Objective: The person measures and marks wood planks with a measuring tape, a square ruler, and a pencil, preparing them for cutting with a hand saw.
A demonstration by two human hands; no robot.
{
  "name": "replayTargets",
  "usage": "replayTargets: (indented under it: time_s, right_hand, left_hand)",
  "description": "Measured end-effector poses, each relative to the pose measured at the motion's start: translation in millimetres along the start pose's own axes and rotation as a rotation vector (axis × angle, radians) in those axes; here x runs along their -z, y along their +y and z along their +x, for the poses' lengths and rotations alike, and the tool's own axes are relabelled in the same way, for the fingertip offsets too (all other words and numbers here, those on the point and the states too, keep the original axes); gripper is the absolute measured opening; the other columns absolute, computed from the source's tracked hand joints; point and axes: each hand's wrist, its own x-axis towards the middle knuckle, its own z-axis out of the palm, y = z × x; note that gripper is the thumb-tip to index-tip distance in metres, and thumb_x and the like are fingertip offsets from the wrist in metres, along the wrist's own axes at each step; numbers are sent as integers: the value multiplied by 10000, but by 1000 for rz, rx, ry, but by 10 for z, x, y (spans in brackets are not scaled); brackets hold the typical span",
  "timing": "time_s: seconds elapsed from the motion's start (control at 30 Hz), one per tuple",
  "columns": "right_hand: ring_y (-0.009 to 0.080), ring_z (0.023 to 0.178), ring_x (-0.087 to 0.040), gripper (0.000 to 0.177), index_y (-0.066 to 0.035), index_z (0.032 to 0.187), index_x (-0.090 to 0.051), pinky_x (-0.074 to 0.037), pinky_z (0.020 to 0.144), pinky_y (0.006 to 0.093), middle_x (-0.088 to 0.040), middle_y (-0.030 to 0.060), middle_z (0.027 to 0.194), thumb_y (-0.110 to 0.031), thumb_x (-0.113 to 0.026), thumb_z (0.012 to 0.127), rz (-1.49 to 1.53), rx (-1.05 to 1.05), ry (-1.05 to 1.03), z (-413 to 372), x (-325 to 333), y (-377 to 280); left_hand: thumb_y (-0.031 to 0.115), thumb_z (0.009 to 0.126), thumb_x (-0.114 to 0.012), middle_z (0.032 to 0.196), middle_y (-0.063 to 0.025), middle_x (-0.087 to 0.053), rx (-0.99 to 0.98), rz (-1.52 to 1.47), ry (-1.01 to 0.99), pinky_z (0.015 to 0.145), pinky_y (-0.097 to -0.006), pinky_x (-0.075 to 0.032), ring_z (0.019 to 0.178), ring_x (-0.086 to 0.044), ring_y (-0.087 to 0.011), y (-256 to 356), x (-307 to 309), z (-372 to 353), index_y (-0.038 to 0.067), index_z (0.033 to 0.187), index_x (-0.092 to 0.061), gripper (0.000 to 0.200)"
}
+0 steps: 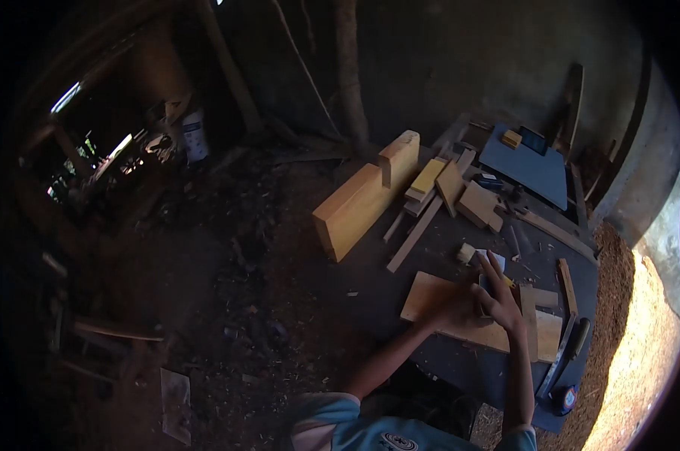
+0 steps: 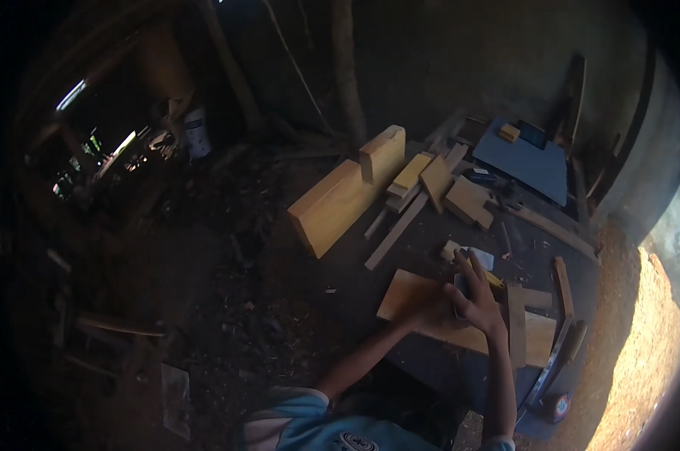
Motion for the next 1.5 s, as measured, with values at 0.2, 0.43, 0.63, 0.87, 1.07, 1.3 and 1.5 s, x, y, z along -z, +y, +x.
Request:
replayTargets:
  time_s: [0.2,0.43,0.63,0.87,1.07,1.3,1.5]
  right_hand:
    - [364,1328,-188,636,-134,1354,-355,-200,1061,439,-217,200,1431,-423,-514,810,125,-86,59,33,75,241]
    - [333,1330,-198,592,-58,1378,-274,-183,1072,346,-219,203,1432,-314,-410,861,568,-103,-15,114,33,440]
    - [305,1367,-57,685,-97,1402,-230,-77,1089,394,-127,190,1462,-360,-474,818,324,-96,57,68,64,459]
    - [418,1324,-140,783,-216,1386,-289,-213,1051,478,-83,230,1453,-542,-564,728,314,-142,39,169,21,688]
    - [365,1342,-118,763,-221,1394,-276,-190,1067,466,-85,184,1466,-531,-526,744,211,-102,49,130,59,456]
    - [396,1342,-55,823,-244,1399,-253,-137,1056,549,-111,148,1470,-625,-516,718,-32,0,0,241,85,427]
    - [362,1350,-67,846,-191,1401,-251,-107,1071,526,-133,156,1465,-585,-537,708,-66,198,-46,131,104,153]
  left_hand:
    - [273,600,-745,1212,-254,-357,129,-113,-129,884,-372,-391,1063,-440,-364,43,52,49,-44,1314,-165,973]
    - [245,554,-752,1116,-254,-411,25,-193,88,816,-377,-403,985,-461,-374,-102,-93,-41,-35,1124,-332,761]
    - [253,548,-769,1189,-238,-345,-33,-122,39,937,-414,-328,1120,-372,-372,-159,-144,8,24,1249,-242,907]
    - [232,557,-762,1254,-213,-290,-39,-28,-67,965,-438,-323,1161,-336,-379,-223,-147,30,54,1310,-189,963]
    - [228,585,-759,1339,-206,-264,32,-33,-132,989,-432,-314,1243,-303,-358,-390,-173,11,30,1342,-140,998]
    - [237,609,-756,1352,-222,-232,11,-24,-193,1026,-423,-288,1273,-267,-359,-417,-120,69,28,1361,-149,989]
    - [266,585,-784,1348,-231,-228,145,-277,-132,1025,-401,-290,1274,-253,-366,-320,-62,94,45,1377,-46,1104]
